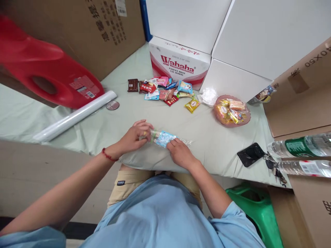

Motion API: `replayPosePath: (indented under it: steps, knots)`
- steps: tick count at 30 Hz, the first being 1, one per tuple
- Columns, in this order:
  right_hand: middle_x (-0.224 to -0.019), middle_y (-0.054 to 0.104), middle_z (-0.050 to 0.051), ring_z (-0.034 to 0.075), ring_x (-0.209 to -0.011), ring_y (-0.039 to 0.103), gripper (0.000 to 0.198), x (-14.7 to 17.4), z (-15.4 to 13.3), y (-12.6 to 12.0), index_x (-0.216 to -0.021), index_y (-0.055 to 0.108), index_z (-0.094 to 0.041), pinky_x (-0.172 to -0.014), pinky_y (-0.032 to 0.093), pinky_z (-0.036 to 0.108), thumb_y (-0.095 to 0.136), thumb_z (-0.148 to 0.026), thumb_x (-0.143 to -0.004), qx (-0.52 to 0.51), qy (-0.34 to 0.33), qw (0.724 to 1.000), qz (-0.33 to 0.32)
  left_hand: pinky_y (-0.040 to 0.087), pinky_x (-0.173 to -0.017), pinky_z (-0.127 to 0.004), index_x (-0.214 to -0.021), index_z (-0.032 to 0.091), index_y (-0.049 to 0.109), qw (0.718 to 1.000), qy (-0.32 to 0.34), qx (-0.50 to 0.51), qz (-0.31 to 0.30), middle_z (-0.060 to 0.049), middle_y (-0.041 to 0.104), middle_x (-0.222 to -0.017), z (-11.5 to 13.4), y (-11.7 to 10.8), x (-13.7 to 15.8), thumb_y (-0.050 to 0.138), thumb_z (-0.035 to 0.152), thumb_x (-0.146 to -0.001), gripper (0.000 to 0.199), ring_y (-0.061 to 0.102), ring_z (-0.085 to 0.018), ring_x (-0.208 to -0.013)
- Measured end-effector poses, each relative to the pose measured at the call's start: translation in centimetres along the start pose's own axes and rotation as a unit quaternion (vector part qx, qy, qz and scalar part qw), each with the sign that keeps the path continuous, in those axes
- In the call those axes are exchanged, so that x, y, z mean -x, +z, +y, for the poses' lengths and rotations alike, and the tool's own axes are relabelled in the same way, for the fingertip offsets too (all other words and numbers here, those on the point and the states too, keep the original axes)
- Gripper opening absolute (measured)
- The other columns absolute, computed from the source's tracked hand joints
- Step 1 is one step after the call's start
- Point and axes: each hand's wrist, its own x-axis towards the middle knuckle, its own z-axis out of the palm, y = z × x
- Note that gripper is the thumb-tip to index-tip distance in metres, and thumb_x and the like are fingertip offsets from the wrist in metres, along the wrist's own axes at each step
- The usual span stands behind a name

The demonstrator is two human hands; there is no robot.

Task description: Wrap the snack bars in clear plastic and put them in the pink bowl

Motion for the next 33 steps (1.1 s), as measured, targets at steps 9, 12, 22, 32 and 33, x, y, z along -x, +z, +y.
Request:
replayPosePath:
  steps: [9, 12, 22, 32, 33]
  knots:
    - [-0.12, 0.072, 0.012, 0.028, -0.109, 0.059, 0.056, -0.1, -1.3, -1.9, -0.164, 0.041, -0.022, -0.098, 0.05, 0.043, 0.04, -0.044, -0.113, -0.032, 0.053, 0.998, -0.004, 0.045, -0.105, -0.049, -0.104, 0.023, 0.078, 0.969, -0.194, -0.061, 0.137, -0.009, 0.078, -0.097, 0.1, 4.2, 4.6, 0.045, 0.037, -0.102, 0.036, 0.069, -0.027, -0.101]
    - [-0.113, 0.073, 0.011, 0.028, -0.105, 0.058, 0.053, -1.0, -2.0, -1.9, -0.164, 0.044, -0.027, -0.095, 0.05, 0.041, 0.036, -0.04, -0.114, 0.026, 0.077, 0.996, -0.034, 0.046, -0.105, -0.056, -0.122, 0.021, 0.075, 0.938, -0.267, -0.133, 0.175, -0.015, 0.072, -0.109, 0.4, 5.2, 4.1, 0.061, 0.038, -0.093, 0.037, 0.062, -0.035, -0.116]
    - [-0.099, 0.068, 0.013, 0.03, -0.1, 0.053, 0.054, -2.0, -2.8, -2.0, -0.156, 0.055, -0.03, -0.081, 0.047, 0.037, 0.051, -0.015, -0.104, 0.119, 0.051, 0.986, -0.105, 0.056, -0.084, -0.038, -0.086, 0.021, 0.066, 0.937, -0.266, 0.061, 0.218, -0.005, 0.068, -0.094, 2.0, 4.1, 4.5, 0.06, 0.026, -0.088, 0.008, 0.066, -0.021, -0.087]
    - [-0.105, 0.067, 0.013, 0.028, -0.101, 0.051, 0.029, -0.3, -1.8, -1.7, -0.124, 0.072, -0.018, -0.093, 0.048, 0.042, 0.052, -0.017, -0.103, 0.007, 0.03, 0.998, -0.051, 0.058, -0.098, -0.039, -0.104, 0.018, 0.073, 0.975, -0.168, 0.037, 0.138, -0.012, 0.071, -0.111, 6.8, 8.2, 0.0, 0.046, 0.019, -0.1, 0.027, 0.069, -0.022, -0.108]
    - [-0.106, 0.067, 0.012, 0.027, -0.103, 0.053, 0.03, 0.2, -1.3, -1.9, -0.128, 0.071, -0.019, -0.095, 0.049, 0.042, 0.053, -0.019, -0.104, -0.034, 0.024, 0.998, -0.04, 0.056, -0.103, -0.041, -0.111, 0.017, 0.073, 0.98, -0.15, 0.013, 0.127, -0.013, 0.071, -0.119, 7.0, 8.6, 0.3, 0.047, 0.019, -0.1, 0.028, 0.067, -0.024, -0.115]
